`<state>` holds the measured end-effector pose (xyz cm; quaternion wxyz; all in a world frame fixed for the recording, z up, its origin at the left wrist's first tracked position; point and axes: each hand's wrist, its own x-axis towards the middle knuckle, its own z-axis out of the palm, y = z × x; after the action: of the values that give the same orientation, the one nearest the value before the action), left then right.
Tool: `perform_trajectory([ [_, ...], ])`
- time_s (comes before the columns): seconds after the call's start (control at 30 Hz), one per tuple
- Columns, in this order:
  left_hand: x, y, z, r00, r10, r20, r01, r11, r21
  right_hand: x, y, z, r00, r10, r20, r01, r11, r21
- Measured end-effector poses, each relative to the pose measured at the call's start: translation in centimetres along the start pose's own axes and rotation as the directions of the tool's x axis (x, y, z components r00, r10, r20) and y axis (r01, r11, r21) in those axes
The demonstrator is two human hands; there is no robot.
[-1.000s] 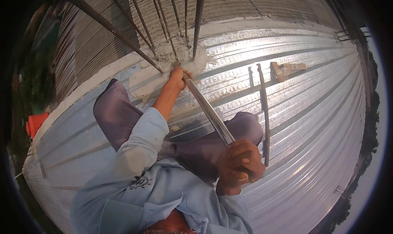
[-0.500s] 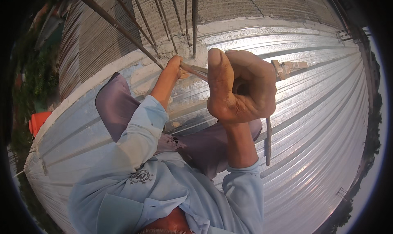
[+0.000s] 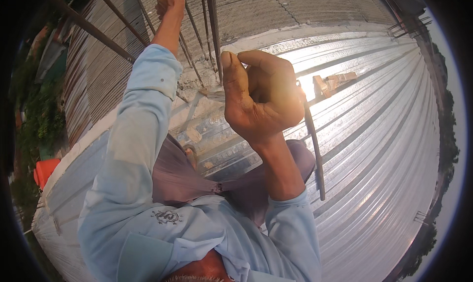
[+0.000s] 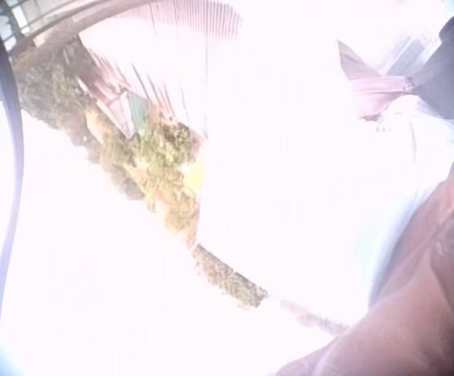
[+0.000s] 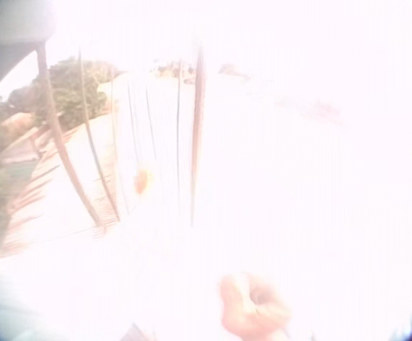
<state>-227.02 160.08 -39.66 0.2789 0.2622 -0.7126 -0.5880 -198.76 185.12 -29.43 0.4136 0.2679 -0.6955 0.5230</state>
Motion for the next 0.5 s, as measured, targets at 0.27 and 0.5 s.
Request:
perform_trajectory([
  [0.27, -2.5, 1.4, -0.2, 0.964, -0.234, 0.124, 0.248, 0.963, -0.107, 0.9, 0.4, 2.4, 0.997, -0.065, -0.038, 0.062, 0.996, -0.059],
  [0.5, 3.9, -5.4, 1.3, 0.944, -0.299, 0.139, 0.325, 0.913, -0.246, 2.9, 0.6, 5.7, 0.985, -0.17, -0.002, 0.17, 0.985, -0.018],
])
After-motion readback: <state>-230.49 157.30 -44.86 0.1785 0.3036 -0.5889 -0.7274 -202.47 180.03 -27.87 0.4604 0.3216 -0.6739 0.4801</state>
